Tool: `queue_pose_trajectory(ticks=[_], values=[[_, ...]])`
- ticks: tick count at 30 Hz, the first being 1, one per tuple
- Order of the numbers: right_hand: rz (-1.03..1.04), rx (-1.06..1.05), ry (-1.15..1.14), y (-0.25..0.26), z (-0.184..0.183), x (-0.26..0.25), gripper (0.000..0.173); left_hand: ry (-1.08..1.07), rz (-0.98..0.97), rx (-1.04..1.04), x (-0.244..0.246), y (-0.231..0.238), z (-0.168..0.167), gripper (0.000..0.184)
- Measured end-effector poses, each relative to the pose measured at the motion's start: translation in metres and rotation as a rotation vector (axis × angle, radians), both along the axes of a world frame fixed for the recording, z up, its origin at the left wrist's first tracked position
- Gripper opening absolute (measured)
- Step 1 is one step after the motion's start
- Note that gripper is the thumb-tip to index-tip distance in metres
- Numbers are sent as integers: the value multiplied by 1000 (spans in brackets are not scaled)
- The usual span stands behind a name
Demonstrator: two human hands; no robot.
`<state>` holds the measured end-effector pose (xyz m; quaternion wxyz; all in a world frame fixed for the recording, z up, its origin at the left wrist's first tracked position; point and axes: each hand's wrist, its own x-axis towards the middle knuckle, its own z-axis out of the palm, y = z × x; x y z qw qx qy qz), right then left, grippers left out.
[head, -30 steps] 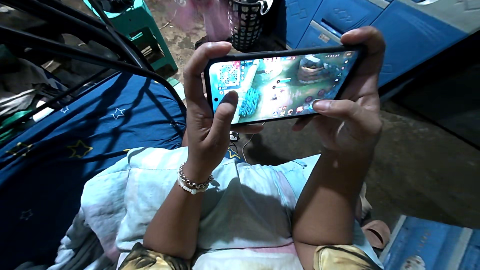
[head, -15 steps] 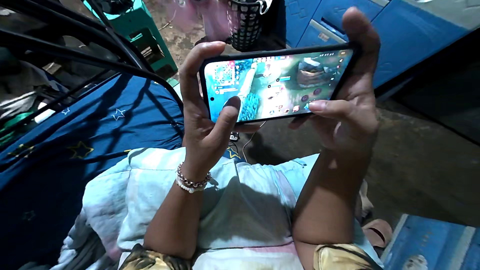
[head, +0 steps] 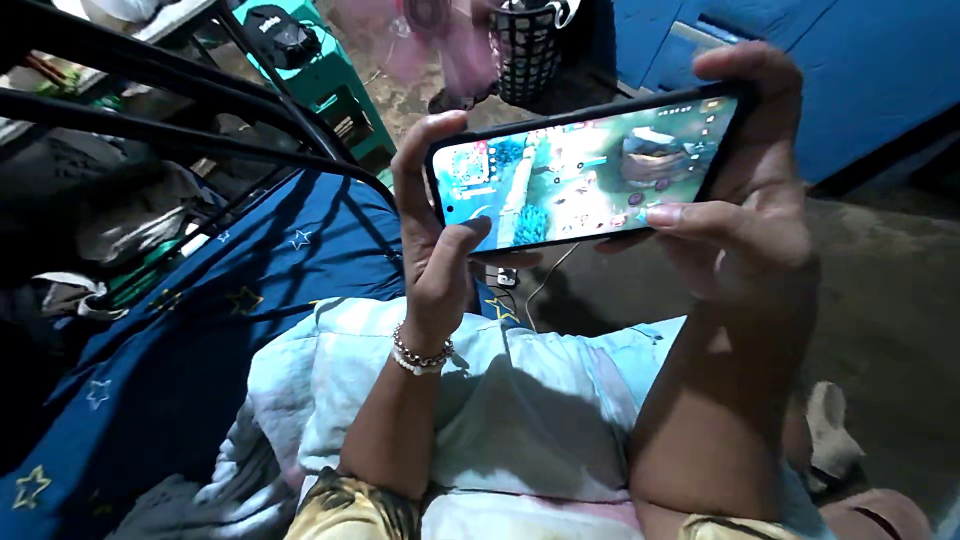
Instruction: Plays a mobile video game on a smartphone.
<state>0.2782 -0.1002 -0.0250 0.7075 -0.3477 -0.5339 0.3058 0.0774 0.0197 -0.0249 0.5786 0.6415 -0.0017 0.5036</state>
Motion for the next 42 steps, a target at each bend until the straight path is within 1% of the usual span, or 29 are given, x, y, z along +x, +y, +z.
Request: queue_pose_trajectory(ticks=[2,9,16,20,25,31,34,39,42], values=[[-17,-32,13,-4,0,-1,74,13,8,0,0,0,0,66],[-12,-20,10,-9,-1,2,71,36,-16,-6,3,-1,-1,58],[9,27,10,-3,1,-1,68,22,-1,19,2,-1,0,59],[25,50,6,0,1,0,69,43,28,-1,2,-3,1,59],[10,30,6,-1,1,0,68,46,-6,-24,1,-5,0,63],[7,25,1,-2,1,1,69,79,39,15,1,-5,1,65],[7,31,3,-1,0,0,69,58,33,-23,2,-6,0,65],[1,25,4,-1,1,0,68,66,39,-3,2,-6,1,64],[10,15,21,-2,1,-1,69,64,54,47,2,-4,0,63]])
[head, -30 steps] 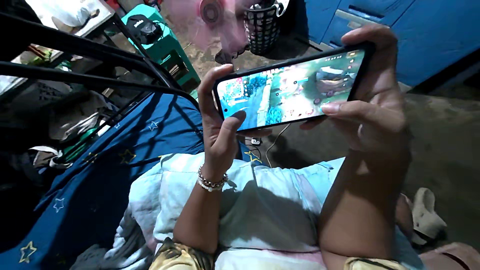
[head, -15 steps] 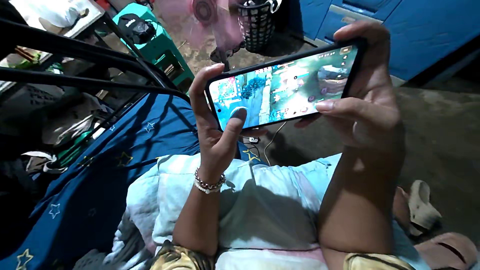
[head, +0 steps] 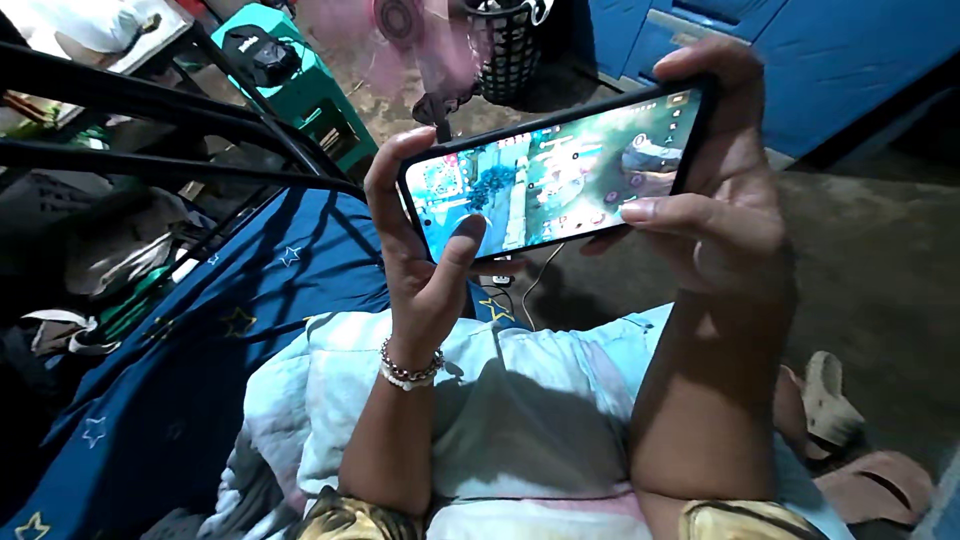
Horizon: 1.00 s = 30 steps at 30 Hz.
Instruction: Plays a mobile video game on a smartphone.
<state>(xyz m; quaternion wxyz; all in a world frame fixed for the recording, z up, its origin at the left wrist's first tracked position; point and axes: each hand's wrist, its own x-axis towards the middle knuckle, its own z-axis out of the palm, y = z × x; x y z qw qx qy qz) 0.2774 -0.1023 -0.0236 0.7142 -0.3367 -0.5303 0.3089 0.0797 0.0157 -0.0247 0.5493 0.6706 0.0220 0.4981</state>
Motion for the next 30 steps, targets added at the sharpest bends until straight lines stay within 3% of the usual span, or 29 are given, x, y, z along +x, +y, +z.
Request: queue_pose_trajectory(ticks=[9,18,30], values=[[-1,29,-15,2,0,1,69,-13,-24,-49,-1,1,-1,55],[0,33,-25,2,0,1,72,-43,-70,-88,-2,3,-2,59],[213,59,14,-3,-3,7,81,-14,-40,-3,-7,6,-1,72]])
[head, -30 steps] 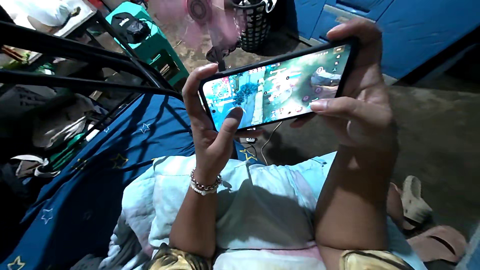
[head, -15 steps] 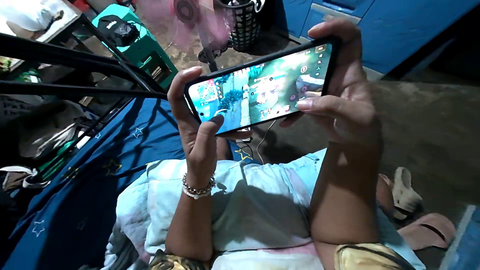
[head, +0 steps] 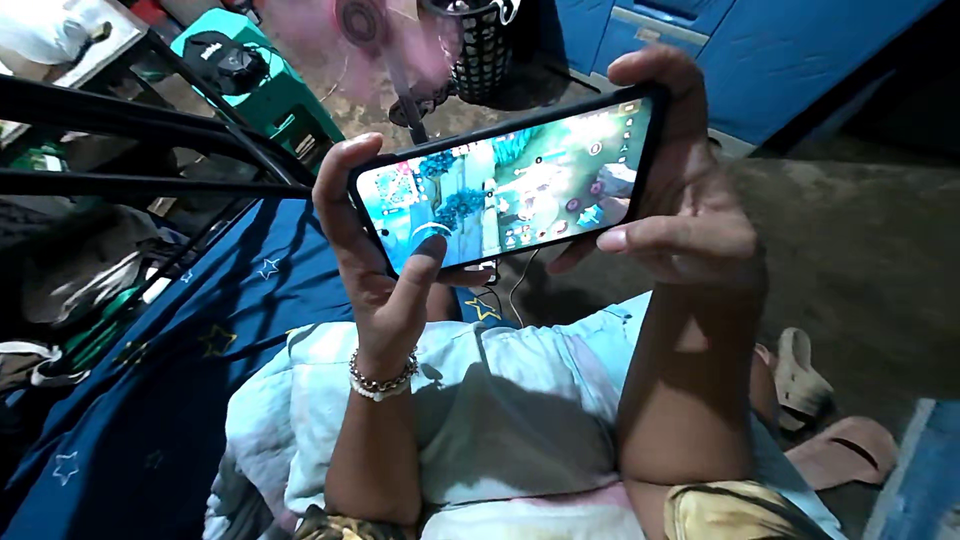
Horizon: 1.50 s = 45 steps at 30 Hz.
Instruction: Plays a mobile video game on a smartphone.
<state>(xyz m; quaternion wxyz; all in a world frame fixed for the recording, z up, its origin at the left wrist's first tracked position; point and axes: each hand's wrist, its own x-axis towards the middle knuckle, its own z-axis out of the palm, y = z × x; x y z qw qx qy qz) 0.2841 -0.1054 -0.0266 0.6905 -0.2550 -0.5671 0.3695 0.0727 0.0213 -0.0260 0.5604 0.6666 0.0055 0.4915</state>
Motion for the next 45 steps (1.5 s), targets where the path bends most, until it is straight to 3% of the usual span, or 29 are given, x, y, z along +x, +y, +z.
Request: queue_pose_trajectory(ticks=[7,13,19,29,38,45], values=[[-5,-5,17,-3,1,-4,81,41,32,37,-1,0,3,74],[-10,-6,34,-3,1,-6,92,11,7,1,-1,-1,3,73],[-2,32,-12,1,0,-1,80,5,-24,-23,-1,-2,3,68],[-11,21,6,0,-1,0,76,-5,-9,-4,2,1,2,53],[-24,8,-10,0,3,-1,96,-14,-26,-15,3,0,4,50],[-20,18,-14,0,1,0,82,2,15,7,3,1,2,50]])
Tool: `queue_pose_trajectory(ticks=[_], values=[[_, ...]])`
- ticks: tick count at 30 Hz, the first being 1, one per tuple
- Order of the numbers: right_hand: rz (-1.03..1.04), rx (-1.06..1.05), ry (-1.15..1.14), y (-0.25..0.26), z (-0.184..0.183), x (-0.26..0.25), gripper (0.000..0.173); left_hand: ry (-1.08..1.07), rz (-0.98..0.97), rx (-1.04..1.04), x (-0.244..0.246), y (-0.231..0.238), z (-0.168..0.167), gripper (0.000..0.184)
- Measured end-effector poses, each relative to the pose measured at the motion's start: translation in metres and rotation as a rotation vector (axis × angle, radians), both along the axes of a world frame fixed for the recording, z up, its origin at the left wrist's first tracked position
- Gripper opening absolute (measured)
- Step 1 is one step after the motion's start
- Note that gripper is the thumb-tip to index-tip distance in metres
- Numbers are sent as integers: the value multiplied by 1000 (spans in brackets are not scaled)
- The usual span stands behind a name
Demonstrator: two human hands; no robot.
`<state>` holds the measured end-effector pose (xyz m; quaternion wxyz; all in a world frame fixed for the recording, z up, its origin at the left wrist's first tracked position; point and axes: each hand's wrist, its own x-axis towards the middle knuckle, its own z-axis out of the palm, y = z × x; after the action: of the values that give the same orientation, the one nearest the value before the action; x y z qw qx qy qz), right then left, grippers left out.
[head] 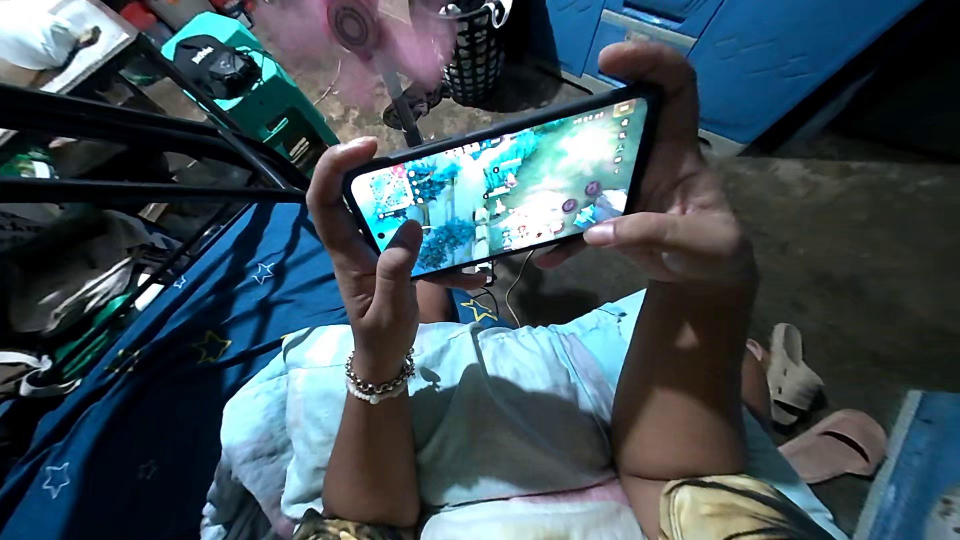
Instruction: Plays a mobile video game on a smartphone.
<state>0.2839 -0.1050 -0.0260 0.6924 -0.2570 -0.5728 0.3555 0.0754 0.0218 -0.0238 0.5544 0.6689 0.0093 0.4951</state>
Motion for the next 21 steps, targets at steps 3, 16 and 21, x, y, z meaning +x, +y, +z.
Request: queue_pose_trajectory(ticks=[3,16,21], values=[[5,3,-4,-1,0,1,80,0,0,-10,0,-1,0,48],[-7,2,-16,-1,-1,1,76,13,-8,-35,-1,-3,0,53],[-20,0,2,-3,-3,-2,77,18,21,-10,0,-4,-1,58]])
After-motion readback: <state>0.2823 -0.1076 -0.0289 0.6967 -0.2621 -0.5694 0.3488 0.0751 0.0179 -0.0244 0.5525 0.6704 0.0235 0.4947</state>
